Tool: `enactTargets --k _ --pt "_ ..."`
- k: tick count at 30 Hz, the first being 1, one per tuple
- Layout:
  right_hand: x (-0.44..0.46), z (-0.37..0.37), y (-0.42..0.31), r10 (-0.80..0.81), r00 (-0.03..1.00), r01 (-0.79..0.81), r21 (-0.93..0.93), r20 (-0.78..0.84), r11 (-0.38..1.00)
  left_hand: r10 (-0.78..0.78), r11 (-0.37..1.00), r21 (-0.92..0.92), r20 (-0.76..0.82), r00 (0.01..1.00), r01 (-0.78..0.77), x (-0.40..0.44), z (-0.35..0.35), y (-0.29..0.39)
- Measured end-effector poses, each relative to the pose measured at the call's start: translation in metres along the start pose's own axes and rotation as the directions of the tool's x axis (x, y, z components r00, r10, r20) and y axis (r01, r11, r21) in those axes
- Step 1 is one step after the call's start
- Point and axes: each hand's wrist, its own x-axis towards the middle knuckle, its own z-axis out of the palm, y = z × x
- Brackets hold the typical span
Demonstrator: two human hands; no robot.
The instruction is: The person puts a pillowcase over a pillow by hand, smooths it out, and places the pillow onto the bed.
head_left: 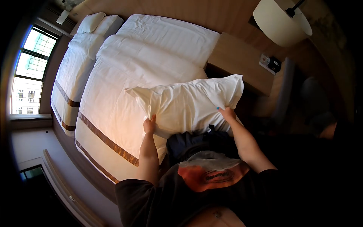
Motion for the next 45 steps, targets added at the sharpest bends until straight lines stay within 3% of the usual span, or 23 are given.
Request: enactTargets --k 3,6,10,11,15,18,24,29,31,34,35,37,38,40,41,42,44,45 --pt "0.032 -0.020 0.026 0.017 0.999 -0.020 0.076 0.030 0.997 0.072 0.997 0.026 -0.002 0.997 -0.071 0.017 0.001 0.062" --pt "0.071 -0.035 0.049 -0.031 0.997 0.036 0.088 -0.065 0.995 0.126 0.991 0.050 0.017 0.992 -0.127 0.033 0.009 0.116" --pt "0.093 -0.088 0.034 0.017 0.999 -0.012 0.138 -0.035 0.990 0.173 0.985 0.013 0.038 0.984 -0.173 0.045 0.029 0.165" --pt "0.095 -0.098 0.029 -0.048 0.992 0.064 0.126 -0.121 0.990 0.186 0.982 -0.018 0.022 0.982 -0.186 0.051 0.034 0.174" --pt "0.136 -0.119 0.025 -0.134 0.981 0.158 0.173 -0.141 0.972 0.178 0.984 -0.042 0.069 0.982 -0.176 0.080 0.033 0.217" --pt "0.162 -0.121 0.005 -0.057 0.989 0.078 0.157 -0.138 0.984 0.187 0.982 -0.037 0.070 0.980 -0.185 0.116 0.031 0.238" --pt "0.259 -0.128 -0.065 -0.054 0.953 0.127 0.227 -0.299 0.966 0.253 0.967 -0.027 0.045 0.966 -0.252 0.237 0.026 0.313" --pt "0.323 -0.138 -0.165 0.004 0.969 0.139 0.557 -0.247 0.819 0.249 0.967 0.039 0.038 0.968 -0.250 0.365 -0.033 0.386" --pt "0.348 -0.129 -0.215 -0.038 0.978 0.175 0.711 -0.205 0.681 0.276 0.959 0.066 0.009 0.961 -0.276 0.432 -0.069 0.419" --pt "0.382 -0.109 -0.305 -0.022 0.999 0.052 0.838 -0.048 0.543 0.370 0.924 0.127 -0.072 0.926 -0.360 0.524 -0.132 0.466" --pt "0.395 -0.097 -0.334 -0.049 0.999 0.033 0.860 -0.009 0.509 0.373 0.925 0.143 -0.170 0.912 -0.351 0.545 -0.153 0.482" --pt "0.434 -0.070 -0.386 -0.154 0.983 -0.015 0.880 0.100 0.474 0.482 0.876 0.279 -0.445 0.755 -0.394 0.599 -0.171 0.499" --pt "0.454 -0.055 -0.406 -0.224 0.959 -0.048 0.877 0.174 0.477 0.474 0.881 0.276 -0.483 0.736 -0.386 0.619 -0.172 0.503" --pt "0.489 -0.027 -0.434 -0.221 0.873 -0.192 0.723 0.435 0.663 0.509 0.860 0.228 -0.449 0.734 -0.457 0.632 -0.155 0.508" --pt "0.499 -0.012 -0.440 -0.195 0.807 -0.250 0.620 0.558 0.743 0.519 0.855 0.227 -0.348 0.781 -0.467 0.639 -0.128 0.500" --pt "0.500 -0.001 -0.448 -0.153 0.791 -0.240 0.530 0.593 0.813 0.522 0.850 0.224 -0.244 0.817 -0.477 0.646 -0.095 0.488" --pt "0.492 0.011 -0.463 -0.059 0.760 -0.205 0.325 0.647 0.923 0.360 0.890 0.275 0.063 0.931 -0.363 0.623 -0.035 0.476" --pt "0.486 0.014 -0.466 -0.041 0.721 -0.216 0.280 0.692 0.935 0.348 0.903 0.216 0.137 0.927 -0.371 0.616 0.006 0.457"
